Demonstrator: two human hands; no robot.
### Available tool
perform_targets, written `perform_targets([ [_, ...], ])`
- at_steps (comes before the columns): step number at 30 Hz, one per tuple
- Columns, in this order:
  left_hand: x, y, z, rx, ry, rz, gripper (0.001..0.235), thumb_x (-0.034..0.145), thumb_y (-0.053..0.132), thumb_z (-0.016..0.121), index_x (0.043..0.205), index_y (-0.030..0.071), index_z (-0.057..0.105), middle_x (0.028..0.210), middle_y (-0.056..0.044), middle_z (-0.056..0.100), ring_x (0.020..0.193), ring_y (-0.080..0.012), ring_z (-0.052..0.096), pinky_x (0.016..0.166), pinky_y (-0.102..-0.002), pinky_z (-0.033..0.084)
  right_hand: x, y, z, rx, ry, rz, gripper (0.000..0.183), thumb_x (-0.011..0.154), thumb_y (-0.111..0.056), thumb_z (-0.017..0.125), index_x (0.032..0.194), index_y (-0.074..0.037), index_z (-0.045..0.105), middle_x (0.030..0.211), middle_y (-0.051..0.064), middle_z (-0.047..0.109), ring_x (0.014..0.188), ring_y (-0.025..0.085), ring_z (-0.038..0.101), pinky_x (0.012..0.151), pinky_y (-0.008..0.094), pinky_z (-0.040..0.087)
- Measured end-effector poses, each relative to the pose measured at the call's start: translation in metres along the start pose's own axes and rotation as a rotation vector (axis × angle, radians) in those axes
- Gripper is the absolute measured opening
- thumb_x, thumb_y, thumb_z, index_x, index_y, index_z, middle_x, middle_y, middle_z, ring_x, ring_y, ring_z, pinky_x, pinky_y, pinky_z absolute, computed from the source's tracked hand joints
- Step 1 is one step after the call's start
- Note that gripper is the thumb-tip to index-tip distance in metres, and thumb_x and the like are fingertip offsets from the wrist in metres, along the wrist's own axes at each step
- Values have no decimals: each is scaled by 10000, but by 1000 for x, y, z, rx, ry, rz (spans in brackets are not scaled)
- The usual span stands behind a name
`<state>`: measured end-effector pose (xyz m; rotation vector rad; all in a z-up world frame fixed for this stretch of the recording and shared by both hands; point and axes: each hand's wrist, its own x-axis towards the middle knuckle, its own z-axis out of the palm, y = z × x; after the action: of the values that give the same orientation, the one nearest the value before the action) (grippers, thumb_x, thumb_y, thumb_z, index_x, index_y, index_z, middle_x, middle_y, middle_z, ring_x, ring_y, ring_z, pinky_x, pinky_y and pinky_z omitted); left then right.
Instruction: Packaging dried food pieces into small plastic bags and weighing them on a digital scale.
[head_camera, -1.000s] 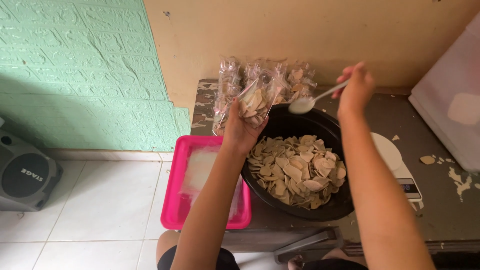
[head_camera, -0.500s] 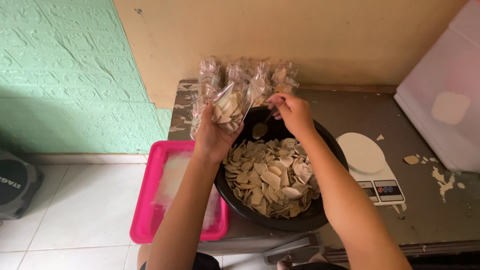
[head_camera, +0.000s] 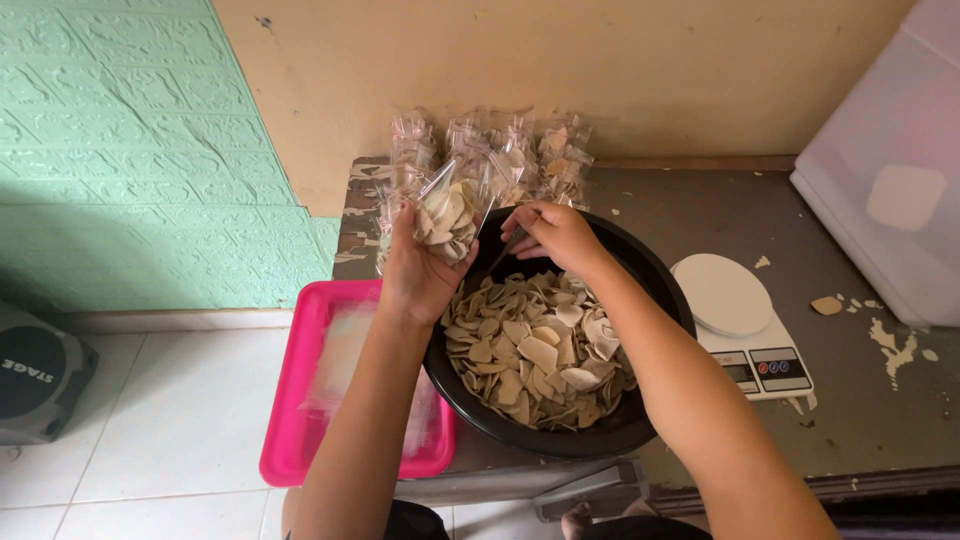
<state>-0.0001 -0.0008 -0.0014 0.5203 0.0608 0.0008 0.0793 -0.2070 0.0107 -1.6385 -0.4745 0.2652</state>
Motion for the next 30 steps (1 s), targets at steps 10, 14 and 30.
perform_targets([
  [10,-4,0,-1,15,-8,10,665,974,600,465,1318,53,621,1304,-215,668,1194,-309,672,977,-450,577,3,9,-9,57,75,206,384,1044,-361,595,1021,5,707,959,239,752,837,380,768,744,478,663],
  [14,-7,1,4,9,-9,8,665,976,600,461,1303,44,623,1289,-221,674,1173,-309,683,953,-452,590,5,16,-10,81,118,294,373,1045,-340,572,1032,7,707,989,244,751,854,394,763,770,488,652],
  [30,-9,2,6,29,-18,5,695,965,625,463,1334,54,608,1313,-214,664,1211,-300,663,993,-442,568,19,38,-13,203,197,412,386,1037,-346,565,1112,9,697,1072,254,737,907,416,748,797,485,664],
])
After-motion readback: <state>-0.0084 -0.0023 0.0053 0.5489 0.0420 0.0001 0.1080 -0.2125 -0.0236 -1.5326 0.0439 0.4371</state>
